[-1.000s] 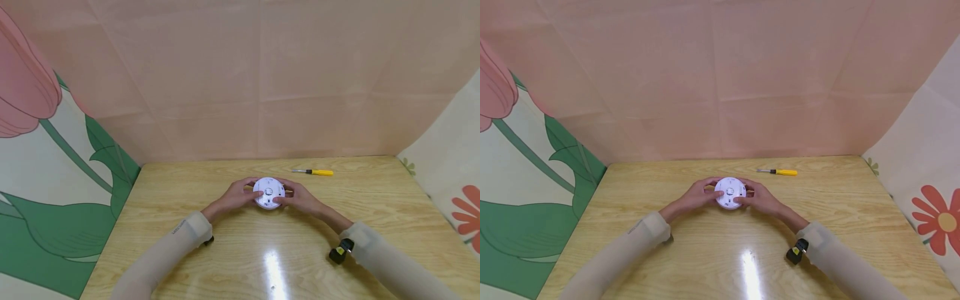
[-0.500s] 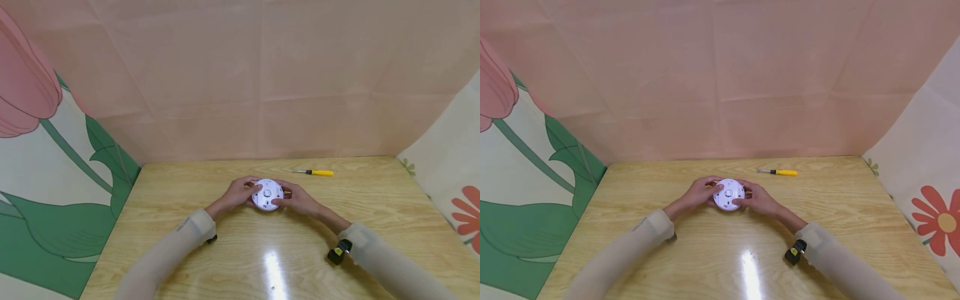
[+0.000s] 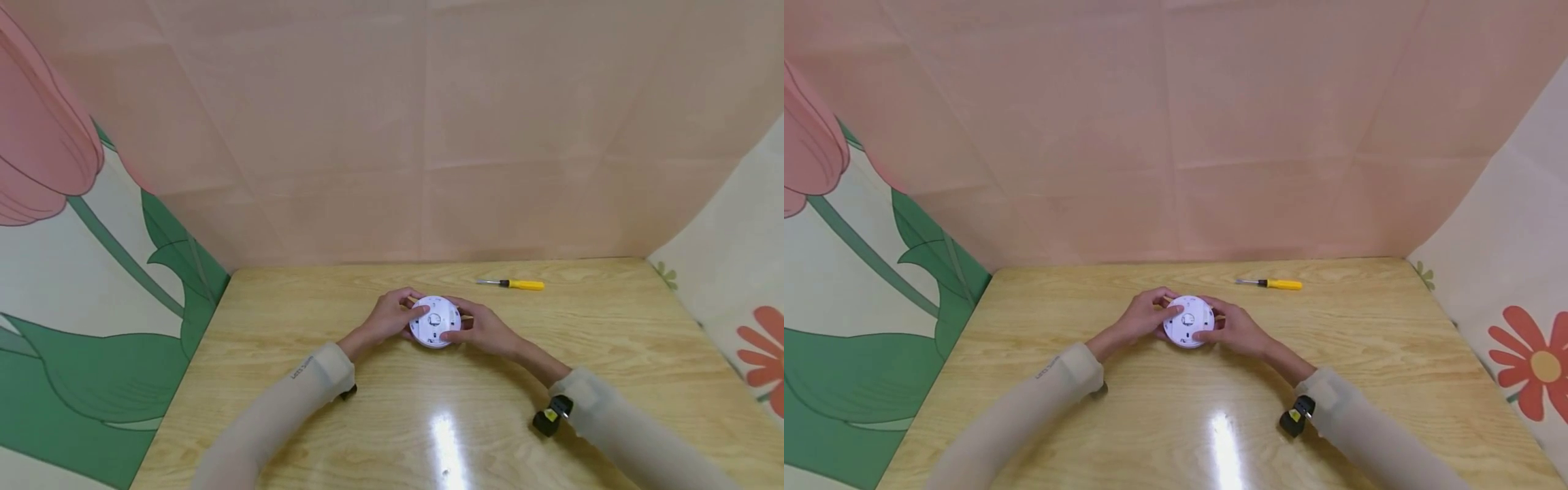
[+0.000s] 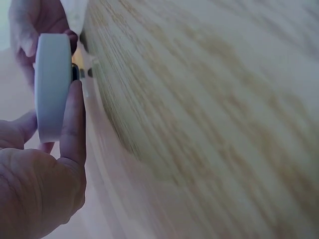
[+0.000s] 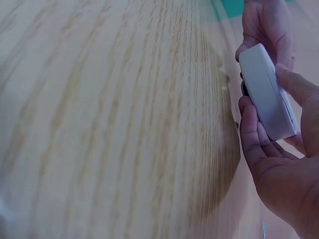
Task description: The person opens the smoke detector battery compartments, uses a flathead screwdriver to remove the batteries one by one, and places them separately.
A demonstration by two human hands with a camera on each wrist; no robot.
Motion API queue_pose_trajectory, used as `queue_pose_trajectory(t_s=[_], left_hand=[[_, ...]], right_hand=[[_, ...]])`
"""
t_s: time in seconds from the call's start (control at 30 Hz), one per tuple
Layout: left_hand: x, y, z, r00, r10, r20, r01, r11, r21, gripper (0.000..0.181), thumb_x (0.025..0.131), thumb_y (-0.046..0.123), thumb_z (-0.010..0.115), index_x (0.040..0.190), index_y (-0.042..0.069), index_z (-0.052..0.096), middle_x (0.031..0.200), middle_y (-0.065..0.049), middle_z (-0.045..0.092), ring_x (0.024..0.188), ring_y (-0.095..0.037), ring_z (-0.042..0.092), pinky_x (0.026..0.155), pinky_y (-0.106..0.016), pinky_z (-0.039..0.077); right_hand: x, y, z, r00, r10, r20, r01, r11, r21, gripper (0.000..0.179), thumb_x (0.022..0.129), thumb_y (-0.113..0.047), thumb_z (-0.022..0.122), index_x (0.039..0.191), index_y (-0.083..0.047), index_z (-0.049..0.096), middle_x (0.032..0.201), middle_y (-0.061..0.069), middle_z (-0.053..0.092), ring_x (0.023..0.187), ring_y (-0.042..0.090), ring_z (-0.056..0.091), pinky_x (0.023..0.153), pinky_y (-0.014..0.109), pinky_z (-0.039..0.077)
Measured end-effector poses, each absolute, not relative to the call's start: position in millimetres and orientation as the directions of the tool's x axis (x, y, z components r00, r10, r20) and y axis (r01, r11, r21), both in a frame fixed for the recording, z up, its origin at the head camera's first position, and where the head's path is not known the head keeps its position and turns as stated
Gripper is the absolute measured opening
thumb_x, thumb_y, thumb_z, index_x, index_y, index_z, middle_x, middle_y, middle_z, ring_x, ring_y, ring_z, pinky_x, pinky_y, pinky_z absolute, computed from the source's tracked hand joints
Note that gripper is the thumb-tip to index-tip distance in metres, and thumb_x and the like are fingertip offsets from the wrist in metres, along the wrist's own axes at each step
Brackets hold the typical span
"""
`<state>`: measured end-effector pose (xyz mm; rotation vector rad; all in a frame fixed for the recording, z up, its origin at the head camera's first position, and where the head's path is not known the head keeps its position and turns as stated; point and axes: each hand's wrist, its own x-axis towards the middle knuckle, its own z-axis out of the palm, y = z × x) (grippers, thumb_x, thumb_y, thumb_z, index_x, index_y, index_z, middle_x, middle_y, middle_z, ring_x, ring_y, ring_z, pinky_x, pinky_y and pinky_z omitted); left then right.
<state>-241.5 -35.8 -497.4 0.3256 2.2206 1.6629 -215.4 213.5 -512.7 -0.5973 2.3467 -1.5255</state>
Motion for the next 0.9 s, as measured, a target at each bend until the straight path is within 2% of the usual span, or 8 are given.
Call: queue_pose_trajectory(t_s=[0.33, 0.47, 0.7, 0.9], left_hand=[[-240.7, -35.2, -496.5, -0.912, 0.389, -0.128, -0.015, 0.281, 0.96, 0.023, 0.1, 0.012, 0.076, 0.123, 0.009, 0.074, 0.104, -0.013, 0.064, 0.073, -0.018, 0.066, 0.059, -0.042, 0.064], [-240.0, -35.6, -496.0, -0.916, 0.381, -0.124, -0.006, 0.295, 0.956, 0.022, 0.099, 0.012, 0.076, 0.121, 0.011, 0.075, 0.104, -0.012, 0.064, 0.074, -0.018, 0.066, 0.058, -0.04, 0.064], [-240.2, -37.1, -496.0, -0.923, 0.365, -0.123, -0.006, 0.305, 0.952, 0.021, 0.098, 0.013, 0.078, 0.119, 0.012, 0.076, 0.102, -0.011, 0.066, 0.076, -0.018, 0.065, 0.057, -0.037, 0.063], [-239.3, -36.5, -494.9, -0.923, 0.359, -0.138, -0.034, 0.28, 0.96, 0.021, 0.097, 0.011, 0.079, 0.117, 0.012, 0.077, 0.101, -0.012, 0.066, 0.072, -0.019, 0.066, 0.057, -0.04, 0.064]], right_hand=[[-214.3, 212.1, -510.4, -0.889, -0.458, -0.003, -0.182, 0.36, -0.915, 0.075, 0.093, -0.014, 0.084, 0.156, 0.001, 0.048, 0.143, 0.022, 0.063, 0.106, 0.026, 0.071, 0.081, 0.028, 0.061], [-214.9, 211.8, -509.1, -0.883, -0.469, -0.004, -0.184, 0.354, -0.917, 0.074, 0.093, -0.014, 0.083, 0.156, 0.003, 0.047, 0.141, 0.025, 0.063, 0.105, 0.027, 0.07, 0.079, 0.028, 0.061], [-215.9, 210.8, -508.3, -0.887, -0.462, -0.024, -0.169, 0.372, -0.913, 0.073, 0.093, -0.016, 0.084, 0.155, -0.001, 0.05, 0.138, 0.019, 0.067, 0.103, 0.025, 0.069, 0.077, 0.028, 0.061], [-217.2, 210.4, -507.2, -0.883, -0.47, -0.02, -0.178, 0.374, -0.91, 0.07, 0.094, -0.014, 0.082, 0.154, 0.003, 0.05, 0.133, 0.022, 0.069, 0.103, 0.026, 0.069, 0.078, 0.028, 0.061]])
